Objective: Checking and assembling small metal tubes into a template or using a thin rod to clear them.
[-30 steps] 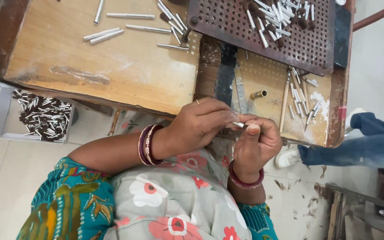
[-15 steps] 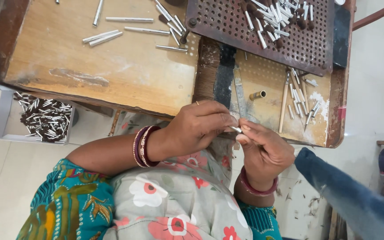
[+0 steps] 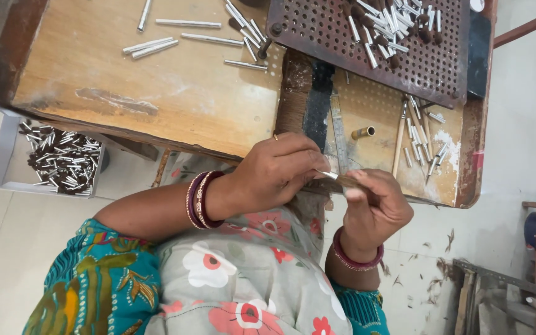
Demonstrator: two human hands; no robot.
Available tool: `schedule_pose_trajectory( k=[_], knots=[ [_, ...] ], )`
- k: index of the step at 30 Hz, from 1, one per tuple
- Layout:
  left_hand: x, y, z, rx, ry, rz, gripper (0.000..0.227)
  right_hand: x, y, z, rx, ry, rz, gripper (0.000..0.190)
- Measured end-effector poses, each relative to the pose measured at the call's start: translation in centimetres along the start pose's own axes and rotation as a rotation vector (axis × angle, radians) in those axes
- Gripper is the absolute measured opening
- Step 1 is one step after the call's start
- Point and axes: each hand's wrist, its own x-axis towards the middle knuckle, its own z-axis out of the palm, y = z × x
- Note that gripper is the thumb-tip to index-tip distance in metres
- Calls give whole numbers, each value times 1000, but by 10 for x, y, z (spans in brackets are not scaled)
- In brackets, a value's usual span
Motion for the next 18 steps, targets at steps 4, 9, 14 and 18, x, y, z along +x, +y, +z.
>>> schedule_pose_trajectory(
  k=[4,9,14,18],
  knots=[
    [0,1,2,-41,8,-28,21,-5,8,16,-324,130,-81,50],
    [1,0,2,-114,31,-78,19,-1,24,33,-417,20,-405,72],
    [3,5,2,-165,9,-83,19,-4,26,35,-677,-72,-481,85],
    [1,8,1,-188,3,-88,18,-3,22,36,-688,53,-549,81]
  ],
)
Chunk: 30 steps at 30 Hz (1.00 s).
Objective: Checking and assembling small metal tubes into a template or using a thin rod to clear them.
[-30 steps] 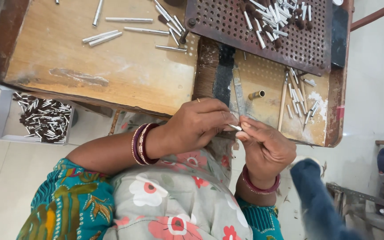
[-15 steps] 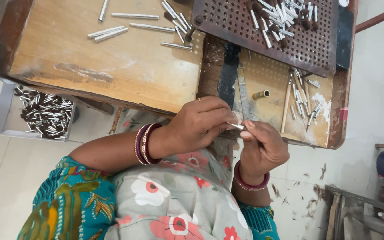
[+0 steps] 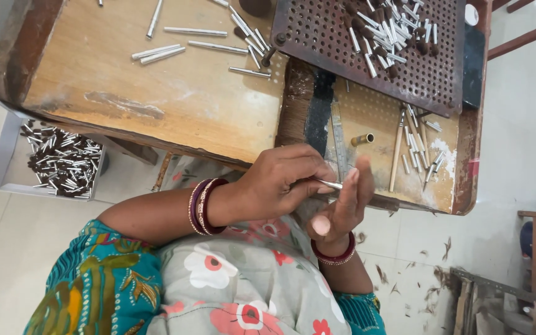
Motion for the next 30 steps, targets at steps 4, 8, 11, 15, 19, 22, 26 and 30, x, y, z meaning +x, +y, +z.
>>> schedule_pose_trajectory(
  k=[4,8,11,15,19,22,26,30],
  knots=[
    [-3,-3,-1,35,-76,27,18,5,-1,-7,112,-8,91,48],
    [-2,-8,-13,151,-178,-8,18,13,-1,-6,172,105,211,25],
    [-4,-37,-32,640,57,-67,23,1,20,-3,313,223,345,28],
    [30,-5,-47,981,318,160,31,11,15,0,565,234,476,20],
    [3,-38,-10,104,66,-142,16,6,9,3,605,119,516,15],
    [-6,-43,11,-259,12,-214,16,-3,15,0,546,32,443,16],
    [-12,-40,16,-475,57,-267,13,26,27,-21,46,-78,151,28],
    [-12,-49,0,-376,214,-395,12,15,106,-45,-408,-113,401,25]
  ],
)
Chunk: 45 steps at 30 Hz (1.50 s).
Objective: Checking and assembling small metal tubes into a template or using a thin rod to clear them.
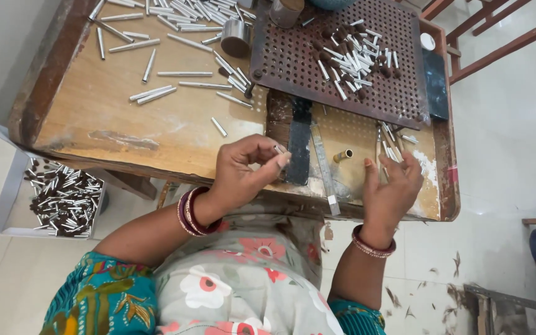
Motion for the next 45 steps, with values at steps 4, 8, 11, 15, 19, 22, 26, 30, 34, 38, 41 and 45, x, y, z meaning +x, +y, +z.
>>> schedule_pose_trajectory(
  k=[4,8,11,15,19,22,26,30,34,38,41,45],
  knots=[
    [13,-9,-12,8,119,178,9,9,24,8,-289,-112,116,21],
    [19,-13,-16,-43,163,163,11,8,32,7,-321,-171,161,13],
    [18,-12,-17,-58,122,208,12,-12,22,-16,-231,-140,59,7],
    [17,-12,-15,-125,101,128,11,-15,-65,-44,174,-69,109,7],
    [16,-3,-10,-324,95,-42,11,-38,-100,-40,410,-43,-26,12],
    [12,2,-7,-363,100,-103,13,-39,-108,-36,355,-77,-150,11],
    [10,-4,-5,-382,76,-102,13,-37,-111,-31,309,-106,-194,10],
    [10,-6,-3,-399,52,-59,12,-35,-113,-29,295,-109,-183,11],
    [8,0,-2,-320,49,-30,11,-36,-113,-25,314,-94,-174,10],
    [2,-1,2,-229,18,-49,11,-39,-106,-24,330,-73,-194,10],
    [0,5,5,-153,51,8,10,-37,-69,-19,335,-82,-101,12],
    [-4,21,12,-79,83,132,8,-13,-46,-20,244,-113,25,16]
  ],
)
